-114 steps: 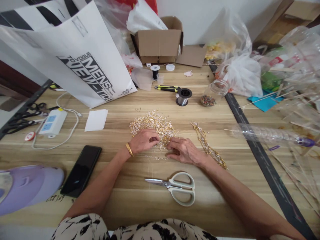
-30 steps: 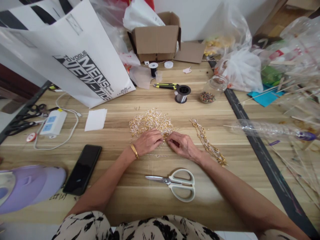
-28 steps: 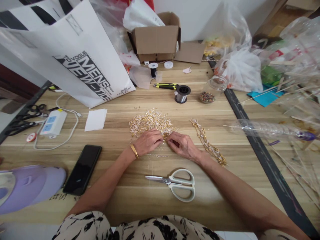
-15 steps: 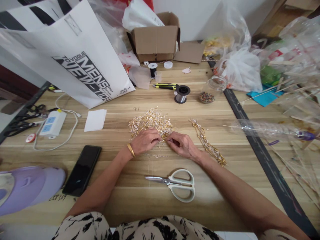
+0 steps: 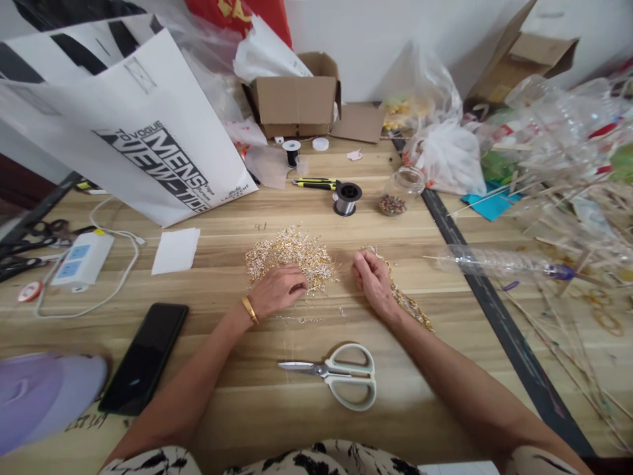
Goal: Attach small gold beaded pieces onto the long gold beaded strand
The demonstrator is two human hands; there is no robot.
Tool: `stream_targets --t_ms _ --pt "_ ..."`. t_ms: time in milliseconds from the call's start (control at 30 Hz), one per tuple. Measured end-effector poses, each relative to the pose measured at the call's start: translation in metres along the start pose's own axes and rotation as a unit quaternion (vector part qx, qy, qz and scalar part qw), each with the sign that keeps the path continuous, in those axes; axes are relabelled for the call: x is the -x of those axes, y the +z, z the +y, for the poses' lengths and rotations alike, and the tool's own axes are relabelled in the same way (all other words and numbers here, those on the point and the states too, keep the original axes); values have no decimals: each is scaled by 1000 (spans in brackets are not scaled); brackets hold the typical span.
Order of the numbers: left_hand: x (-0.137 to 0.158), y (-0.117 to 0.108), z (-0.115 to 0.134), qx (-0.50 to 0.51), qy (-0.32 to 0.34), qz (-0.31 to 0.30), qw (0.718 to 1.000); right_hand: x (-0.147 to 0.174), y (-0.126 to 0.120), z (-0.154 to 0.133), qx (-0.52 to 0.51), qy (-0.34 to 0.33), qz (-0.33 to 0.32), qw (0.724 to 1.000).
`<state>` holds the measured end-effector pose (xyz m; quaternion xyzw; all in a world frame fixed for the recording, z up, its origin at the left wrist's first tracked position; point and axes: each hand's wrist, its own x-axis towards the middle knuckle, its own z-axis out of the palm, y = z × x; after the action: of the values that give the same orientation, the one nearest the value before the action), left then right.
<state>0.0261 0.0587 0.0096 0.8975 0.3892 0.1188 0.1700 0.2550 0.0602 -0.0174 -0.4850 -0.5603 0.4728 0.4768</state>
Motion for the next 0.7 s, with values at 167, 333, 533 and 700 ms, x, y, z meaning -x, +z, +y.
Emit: stream_targets --t_ms 167,333,533,700 --pt "0 0 -1 22 -19 6 1000 -9 -6 -4 -19 -21 37 999" --pt "0 -2 -6 26 -23 15 999 -19 -17 -5 92 -54 -12 994" --pt "1 -3 -7 19 -25 16 999 -43 -38 -15 402 -167 -61 898" --pt "2 -1 -9 19 -24 18 999 -58 -43 -33 586 -190 -97 782"
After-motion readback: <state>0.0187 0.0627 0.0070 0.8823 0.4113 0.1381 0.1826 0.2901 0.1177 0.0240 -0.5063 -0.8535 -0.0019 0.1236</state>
